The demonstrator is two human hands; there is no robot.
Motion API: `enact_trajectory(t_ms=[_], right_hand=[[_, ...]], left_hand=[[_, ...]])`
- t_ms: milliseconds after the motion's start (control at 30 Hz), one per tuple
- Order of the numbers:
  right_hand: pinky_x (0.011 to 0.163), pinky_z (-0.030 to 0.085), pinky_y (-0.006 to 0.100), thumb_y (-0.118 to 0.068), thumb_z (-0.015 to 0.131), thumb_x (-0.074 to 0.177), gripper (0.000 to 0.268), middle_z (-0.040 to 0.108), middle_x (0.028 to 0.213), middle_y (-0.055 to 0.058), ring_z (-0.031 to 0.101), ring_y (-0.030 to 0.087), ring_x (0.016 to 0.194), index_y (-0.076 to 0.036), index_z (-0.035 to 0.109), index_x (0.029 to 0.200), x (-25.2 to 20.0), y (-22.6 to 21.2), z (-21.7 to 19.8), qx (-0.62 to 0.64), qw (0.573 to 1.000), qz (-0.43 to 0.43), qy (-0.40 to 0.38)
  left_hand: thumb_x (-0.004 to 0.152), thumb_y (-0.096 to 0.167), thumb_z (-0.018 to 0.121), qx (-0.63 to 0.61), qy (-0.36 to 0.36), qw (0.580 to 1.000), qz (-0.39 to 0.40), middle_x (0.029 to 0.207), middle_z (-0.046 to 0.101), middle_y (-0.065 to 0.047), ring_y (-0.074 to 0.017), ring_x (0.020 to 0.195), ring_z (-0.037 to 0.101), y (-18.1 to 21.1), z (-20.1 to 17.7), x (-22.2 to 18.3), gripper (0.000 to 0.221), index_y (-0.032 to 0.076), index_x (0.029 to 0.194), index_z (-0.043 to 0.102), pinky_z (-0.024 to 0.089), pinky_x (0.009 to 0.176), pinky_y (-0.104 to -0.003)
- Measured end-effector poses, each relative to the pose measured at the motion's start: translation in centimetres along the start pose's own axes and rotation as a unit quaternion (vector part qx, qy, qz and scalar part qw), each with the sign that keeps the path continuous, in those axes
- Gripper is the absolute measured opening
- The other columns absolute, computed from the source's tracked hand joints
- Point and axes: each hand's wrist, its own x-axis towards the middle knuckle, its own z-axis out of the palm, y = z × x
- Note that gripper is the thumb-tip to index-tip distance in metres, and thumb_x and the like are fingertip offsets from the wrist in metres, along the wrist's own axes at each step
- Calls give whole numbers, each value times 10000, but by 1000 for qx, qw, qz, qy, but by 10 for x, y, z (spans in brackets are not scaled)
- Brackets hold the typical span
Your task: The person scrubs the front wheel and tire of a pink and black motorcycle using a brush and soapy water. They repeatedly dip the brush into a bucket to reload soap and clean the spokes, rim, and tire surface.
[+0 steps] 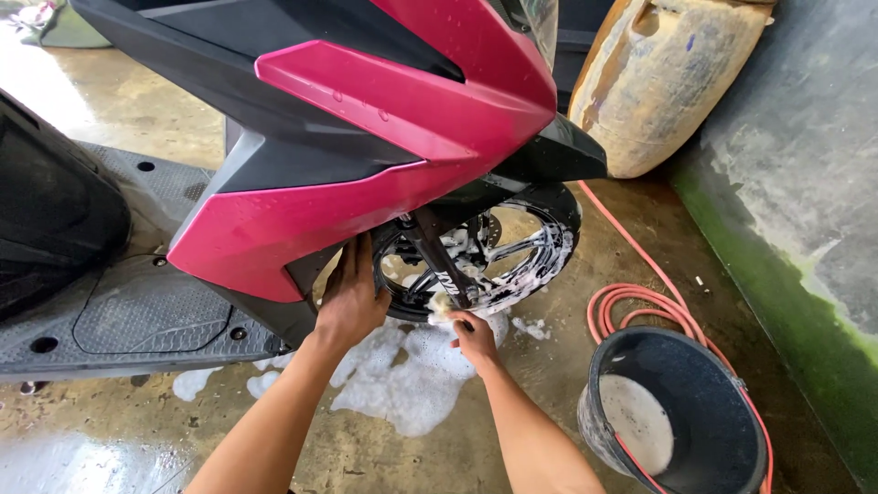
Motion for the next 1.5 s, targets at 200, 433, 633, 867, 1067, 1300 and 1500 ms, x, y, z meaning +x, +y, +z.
enact_trajectory(t_ms=[200, 433, 633, 867, 1067, 1300, 1500], right_hand=[[580, 622, 270, -198, 581, 949, 260, 782, 1025, 111, 767, 182, 686, -286, 769, 1105, 19, 29, 15, -14, 995, 31, 98], [815, 622, 402, -363, 597, 911, 246, 770, 1140, 7, 743, 289, 1009, -404, 767, 1083, 13, 18, 19, -85, 979, 69, 169], [441, 570, 254, -196, 666, 851, 206, 769, 948, 73, 753, 199, 619, -262, 803, 990, 45, 49, 29, 95, 985, 83, 121], [669, 568, 276, -307, 668, 887, 199, 739, 1120, -5, 724, 199, 804, -326, 765, 1060, 23, 39, 24, 59, 989, 100, 88], [407, 514, 209, -161, 648, 884, 238, 738, 1096, 91, 713, 186, 588, -227, 803, 1052, 23, 36, 24, 135, 981, 99, 100], [444, 503, 184, -187, 613, 897, 274, 704, 1187, 71, 712, 179, 643, -203, 772, 1119, 7, 18, 17, 132, 984, 105, 48], [660, 624, 335, -301, 576, 910, 261, 798, 929, 59, 775, 229, 745, -336, 765, 1087, 3, 15, 3, -41, 988, 63, 134]], left_hand=[[742, 131, 664, -36, -1, 999, 14, 1519, 353, -340, -490, 1386, 402, 11, -29, -4, 939, -44, 1565, 246, 432, 1051, -562], [787, 151, 610, -31, -31, 999, -10, 1587, 304, -271, -425, 1439, 366, 4, -21, -4, 919, 20, 1603, 208, 434, 1073, -505], [807, 163, 642, -9, -19, 1000, -2, 1564, 335, -292, -412, 1426, 398, 0, -13, 1, 908, -11, 1593, 222, 457, 1057, -468], [822, 152, 596, -47, -62, 997, -26, 1598, 272, -286, -433, 1459, 329, 10, -29, -3, 902, 8, 1608, 176, 414, 1093, -512], [809, 194, 598, -39, -66, 997, -30, 1606, 256, -281, -434, 1467, 312, 9, -23, -1, 933, 19, 1612, 156, 409, 1091, -531], [783, 209, 633, -13, -42, 999, -16, 1591, 295, -271, -422, 1447, 357, 4, -12, 0, 946, 14, 1601, 201, 449, 1060, -518], [792, 224, 624, -13, -51, 998, -28, 1600, 286, -259, -405, 1464, 342, 2, -8, 0, 938, 19, 1603, 199, 439, 1073, -501]])
